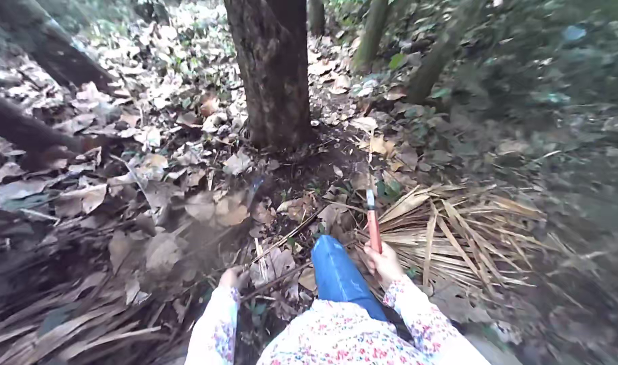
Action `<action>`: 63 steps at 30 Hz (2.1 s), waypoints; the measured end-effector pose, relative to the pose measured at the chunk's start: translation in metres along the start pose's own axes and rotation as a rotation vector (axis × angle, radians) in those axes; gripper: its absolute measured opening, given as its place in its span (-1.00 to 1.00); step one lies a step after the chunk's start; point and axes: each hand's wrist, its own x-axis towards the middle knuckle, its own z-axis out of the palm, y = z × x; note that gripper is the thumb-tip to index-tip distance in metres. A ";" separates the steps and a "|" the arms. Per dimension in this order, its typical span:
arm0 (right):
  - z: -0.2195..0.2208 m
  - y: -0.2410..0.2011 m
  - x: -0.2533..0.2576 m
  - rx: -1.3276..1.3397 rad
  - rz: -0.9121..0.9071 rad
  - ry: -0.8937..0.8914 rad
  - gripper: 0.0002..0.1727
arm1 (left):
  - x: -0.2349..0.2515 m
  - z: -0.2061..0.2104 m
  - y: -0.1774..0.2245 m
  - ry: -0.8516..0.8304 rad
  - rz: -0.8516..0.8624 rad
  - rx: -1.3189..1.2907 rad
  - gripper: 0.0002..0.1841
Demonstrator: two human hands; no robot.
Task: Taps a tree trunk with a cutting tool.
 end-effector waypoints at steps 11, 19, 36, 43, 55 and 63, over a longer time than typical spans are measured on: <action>0.072 -0.219 0.293 0.207 -0.136 0.190 -0.67 | 0.188 -0.151 0.138 0.573 0.092 -0.647 -0.73; 0.189 -0.422 0.400 0.068 -0.418 -0.128 -0.53 | 0.312 -0.326 0.334 0.808 0.692 -0.555 -0.66; 0.444 -0.706 0.595 -0.252 -1.062 -0.280 -0.49 | 0.552 -0.594 0.725 1.089 1.773 0.318 -0.41; 0.556 -0.829 0.697 -0.379 -1.288 -0.029 -0.51 | 0.655 -0.734 0.797 1.084 1.789 0.242 -0.30; 0.601 -0.899 0.737 -0.772 -1.142 0.219 -0.48 | 0.740 -0.793 0.860 1.317 2.101 -0.201 -0.03; 0.594 -0.904 0.726 -1.017 -1.033 0.289 -0.45 | 0.763 -0.790 0.873 1.386 2.184 -0.335 -0.10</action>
